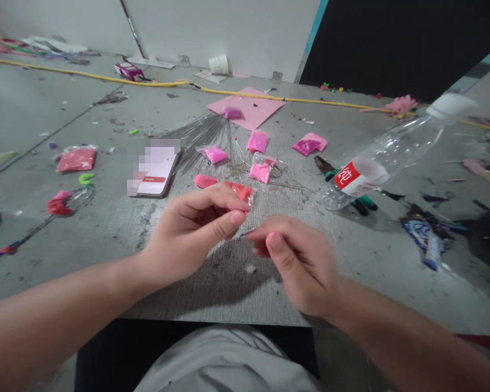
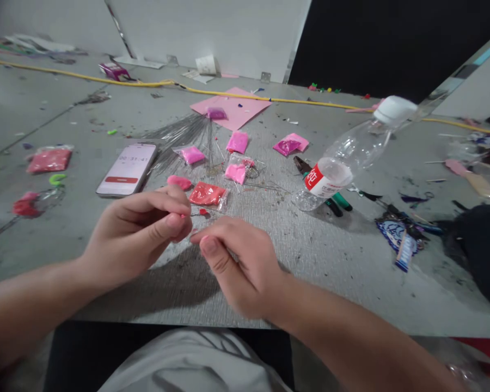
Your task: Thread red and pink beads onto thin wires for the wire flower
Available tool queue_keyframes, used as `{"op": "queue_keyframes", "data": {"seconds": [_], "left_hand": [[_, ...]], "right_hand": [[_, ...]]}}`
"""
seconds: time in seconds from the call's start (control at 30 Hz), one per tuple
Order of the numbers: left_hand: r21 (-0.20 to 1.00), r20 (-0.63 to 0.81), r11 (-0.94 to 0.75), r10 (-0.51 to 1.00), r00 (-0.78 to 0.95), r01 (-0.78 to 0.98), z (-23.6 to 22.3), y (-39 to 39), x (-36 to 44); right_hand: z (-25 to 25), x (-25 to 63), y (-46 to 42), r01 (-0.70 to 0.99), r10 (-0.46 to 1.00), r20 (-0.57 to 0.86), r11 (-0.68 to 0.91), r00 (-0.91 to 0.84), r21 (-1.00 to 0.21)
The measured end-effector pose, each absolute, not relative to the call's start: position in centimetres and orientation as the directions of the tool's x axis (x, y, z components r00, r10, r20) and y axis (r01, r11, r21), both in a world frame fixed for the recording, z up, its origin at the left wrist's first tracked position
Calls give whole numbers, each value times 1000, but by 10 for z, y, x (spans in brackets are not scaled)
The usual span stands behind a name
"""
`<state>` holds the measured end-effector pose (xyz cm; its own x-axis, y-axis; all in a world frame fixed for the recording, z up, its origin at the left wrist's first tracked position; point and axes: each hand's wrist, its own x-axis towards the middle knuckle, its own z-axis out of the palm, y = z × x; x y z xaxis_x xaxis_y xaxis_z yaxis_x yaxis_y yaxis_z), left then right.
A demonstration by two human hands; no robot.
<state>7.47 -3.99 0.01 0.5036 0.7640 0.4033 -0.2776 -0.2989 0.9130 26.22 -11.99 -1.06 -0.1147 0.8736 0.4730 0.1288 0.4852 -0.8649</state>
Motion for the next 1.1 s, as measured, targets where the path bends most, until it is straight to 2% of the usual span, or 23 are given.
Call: {"op": "queue_keyframes", "data": {"seconds": [0.1, 0.33, 0.67, 1.1], "left_hand": [[920, 373, -241, 776, 509, -307, -3, -48, 77], [910, 400, -252, 740, 541, -328, -1, -56, 82], [912, 368, -165, 737, 568, -376, -1, -56, 84], [926, 326, -130, 749, 576, -355, 2, -56, 83]], "right_hand": [[-11, 260, -121, 121, 883, 453, 467, -124, -876], [-11, 261, -117, 131, 896, 410, 434, -172, -892], [-14, 261, -117, 141, 904, 393, 417, -169, -898], [-11, 261, -118, 134, 910, 376, 401, -177, -906]]}}
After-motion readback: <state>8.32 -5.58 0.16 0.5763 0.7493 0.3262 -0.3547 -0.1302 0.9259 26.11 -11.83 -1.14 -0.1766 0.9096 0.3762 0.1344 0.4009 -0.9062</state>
